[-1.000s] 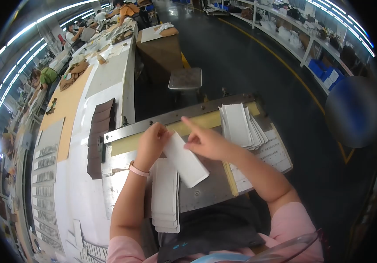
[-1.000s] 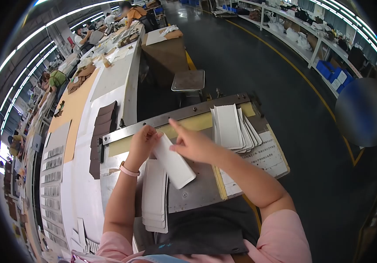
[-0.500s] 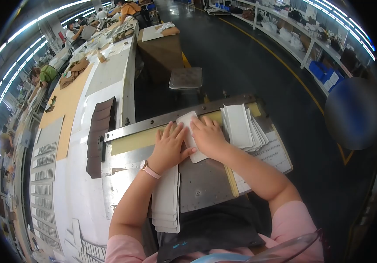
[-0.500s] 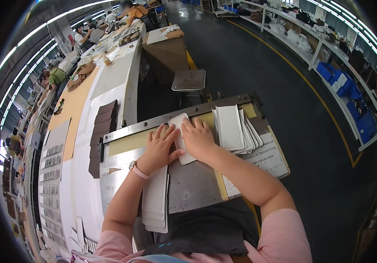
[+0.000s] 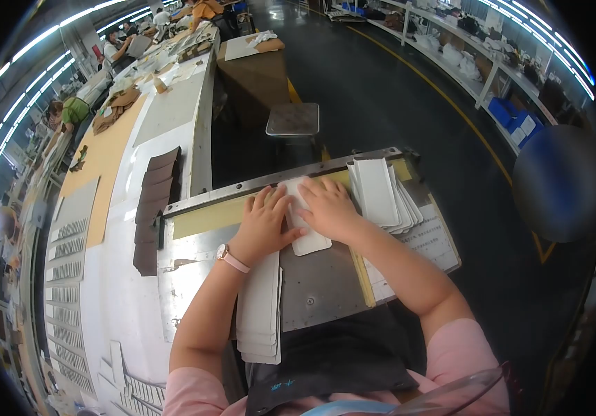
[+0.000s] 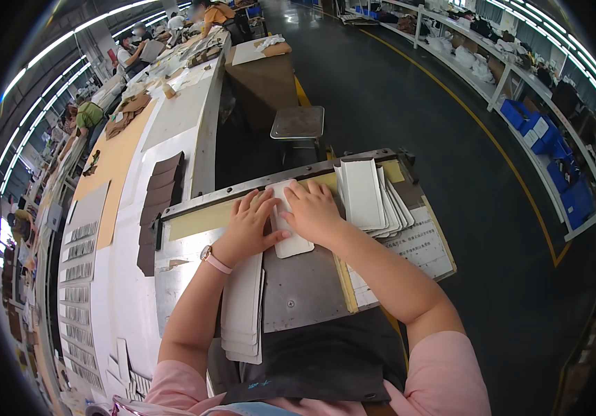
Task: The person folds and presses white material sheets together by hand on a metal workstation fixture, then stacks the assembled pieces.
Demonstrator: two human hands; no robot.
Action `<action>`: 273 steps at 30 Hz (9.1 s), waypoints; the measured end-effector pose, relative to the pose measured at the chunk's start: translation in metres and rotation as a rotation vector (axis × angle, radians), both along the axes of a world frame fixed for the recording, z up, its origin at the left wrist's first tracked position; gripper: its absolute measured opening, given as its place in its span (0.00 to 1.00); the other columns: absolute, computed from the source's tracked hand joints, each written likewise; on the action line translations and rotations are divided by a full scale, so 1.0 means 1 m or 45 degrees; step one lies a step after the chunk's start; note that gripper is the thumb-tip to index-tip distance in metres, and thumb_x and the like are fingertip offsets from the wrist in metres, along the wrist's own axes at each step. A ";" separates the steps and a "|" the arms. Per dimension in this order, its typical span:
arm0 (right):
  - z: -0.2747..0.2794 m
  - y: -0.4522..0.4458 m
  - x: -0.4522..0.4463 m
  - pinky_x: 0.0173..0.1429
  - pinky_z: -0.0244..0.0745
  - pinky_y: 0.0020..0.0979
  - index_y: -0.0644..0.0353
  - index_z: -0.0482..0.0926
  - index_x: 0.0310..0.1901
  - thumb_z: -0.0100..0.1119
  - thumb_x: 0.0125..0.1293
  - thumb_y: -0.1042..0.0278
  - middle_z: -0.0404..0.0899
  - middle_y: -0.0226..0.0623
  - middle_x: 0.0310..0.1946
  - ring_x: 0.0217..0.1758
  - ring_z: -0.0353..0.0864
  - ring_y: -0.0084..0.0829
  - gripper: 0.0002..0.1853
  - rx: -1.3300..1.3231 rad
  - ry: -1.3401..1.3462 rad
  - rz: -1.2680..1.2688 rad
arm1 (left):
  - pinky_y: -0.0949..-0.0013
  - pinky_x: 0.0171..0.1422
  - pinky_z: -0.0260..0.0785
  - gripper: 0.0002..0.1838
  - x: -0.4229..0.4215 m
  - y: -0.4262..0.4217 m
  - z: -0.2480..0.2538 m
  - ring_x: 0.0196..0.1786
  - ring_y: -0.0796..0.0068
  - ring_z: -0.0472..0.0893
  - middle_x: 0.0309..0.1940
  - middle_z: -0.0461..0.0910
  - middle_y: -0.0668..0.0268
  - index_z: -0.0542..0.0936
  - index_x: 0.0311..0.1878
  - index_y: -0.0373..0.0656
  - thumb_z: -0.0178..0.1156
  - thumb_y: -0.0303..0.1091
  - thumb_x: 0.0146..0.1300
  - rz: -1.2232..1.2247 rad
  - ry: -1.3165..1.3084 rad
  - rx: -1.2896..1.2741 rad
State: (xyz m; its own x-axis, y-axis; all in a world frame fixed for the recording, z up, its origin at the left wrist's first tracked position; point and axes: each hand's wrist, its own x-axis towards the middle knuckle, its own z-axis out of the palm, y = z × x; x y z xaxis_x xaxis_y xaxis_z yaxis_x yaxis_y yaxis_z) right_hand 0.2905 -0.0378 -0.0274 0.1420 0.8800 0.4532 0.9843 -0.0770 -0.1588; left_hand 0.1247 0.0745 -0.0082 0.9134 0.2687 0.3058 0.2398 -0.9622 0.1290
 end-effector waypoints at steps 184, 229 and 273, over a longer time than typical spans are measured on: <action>0.006 0.002 -0.004 0.70 0.59 0.46 0.63 0.76 0.57 0.62 0.64 0.54 0.72 0.41 0.61 0.64 0.67 0.44 0.26 -0.003 0.048 0.162 | 0.48 0.72 0.51 0.39 -0.008 -0.016 0.004 0.69 0.52 0.63 0.63 0.71 0.59 0.74 0.64 0.41 0.65 0.61 0.57 0.141 -0.030 0.054; 0.042 -0.018 -0.022 0.57 0.67 0.45 0.59 0.65 0.69 0.68 0.59 0.55 0.76 0.49 0.46 0.52 0.79 0.46 0.38 -0.398 0.340 -0.060 | 0.60 0.63 0.67 0.29 -0.043 0.011 0.017 0.62 0.52 0.73 0.56 0.76 0.53 0.75 0.58 0.42 0.73 0.33 0.52 0.269 -0.143 -0.391; 0.038 -0.013 -0.015 0.61 0.71 0.35 0.61 0.52 0.76 0.59 0.67 0.68 0.78 0.50 0.54 0.57 0.79 0.40 0.39 -0.164 1.290 0.529 | 0.70 0.51 0.75 0.13 -0.017 -0.011 0.013 0.44 0.76 0.81 0.42 0.81 0.66 0.74 0.55 0.41 0.53 0.37 0.74 0.108 -0.744 -2.036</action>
